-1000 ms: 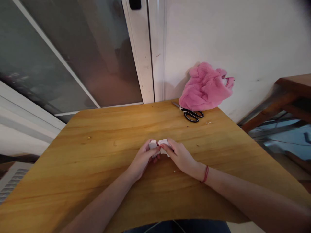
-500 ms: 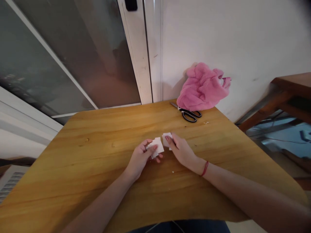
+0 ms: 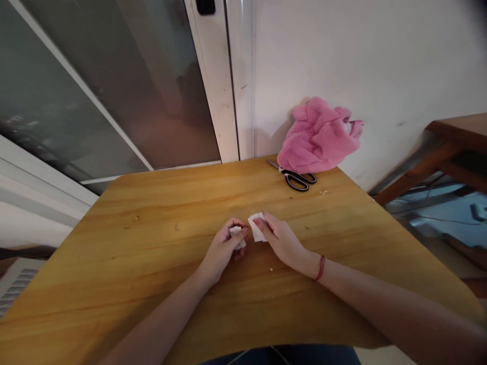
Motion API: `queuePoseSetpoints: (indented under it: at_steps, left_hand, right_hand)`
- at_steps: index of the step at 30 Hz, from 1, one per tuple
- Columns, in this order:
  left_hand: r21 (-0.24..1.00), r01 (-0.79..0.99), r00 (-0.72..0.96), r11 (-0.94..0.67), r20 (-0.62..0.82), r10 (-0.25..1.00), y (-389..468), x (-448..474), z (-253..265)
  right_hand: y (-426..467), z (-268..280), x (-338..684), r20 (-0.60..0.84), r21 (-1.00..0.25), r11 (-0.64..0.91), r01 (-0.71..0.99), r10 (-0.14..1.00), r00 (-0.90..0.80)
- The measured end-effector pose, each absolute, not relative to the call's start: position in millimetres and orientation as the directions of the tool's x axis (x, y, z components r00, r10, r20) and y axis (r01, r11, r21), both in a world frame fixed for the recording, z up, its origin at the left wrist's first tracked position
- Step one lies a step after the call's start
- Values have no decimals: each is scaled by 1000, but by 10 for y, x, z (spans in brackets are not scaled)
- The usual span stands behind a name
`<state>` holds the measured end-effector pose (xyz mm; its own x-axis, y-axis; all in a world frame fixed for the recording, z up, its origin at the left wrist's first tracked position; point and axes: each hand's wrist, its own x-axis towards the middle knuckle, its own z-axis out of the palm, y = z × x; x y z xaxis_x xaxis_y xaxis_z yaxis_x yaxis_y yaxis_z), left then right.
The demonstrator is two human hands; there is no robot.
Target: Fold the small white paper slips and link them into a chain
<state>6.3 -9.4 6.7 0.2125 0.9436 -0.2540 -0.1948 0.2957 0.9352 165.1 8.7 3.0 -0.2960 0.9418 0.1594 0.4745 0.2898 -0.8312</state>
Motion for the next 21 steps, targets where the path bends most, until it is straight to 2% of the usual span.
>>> queuePoseSetpoints:
  at_steps: [3,5,8,11,15,18,21]
  left_hand:
    - [862,-400,213,312,-244,946,-70,38,67]
    - [838,-449,202,312,-244,948,-61,30,56]
    - [837,-439,193,326,-266,944,-64,38,42]
    - [846,-407,233,344,-268,935,-74,61,39]
    - [892,-312,217,328,-269,938,-95,97,39]
    - [915,-257,136,312,-285,949,-106,110,26]
    - [909,-282,154,308,-274,949,-99,96,16]
  right_hand:
    - [167,23,1697,166,-848,244,471,965,-201]
    - [205,28,1727,159,-860,216,462,974,-160]
    - [204,49,1741,177,-870,231,436,971,-160]
    - [140,71,1709,212,-851,307,427,943,-258]
    - [53,69,1646,175,-760,375,531,905,-389]
    - [33,50,1621,128,-692,366,623,910,-393]
    - [41,30,1618,132,-689,348,635,923,-363]
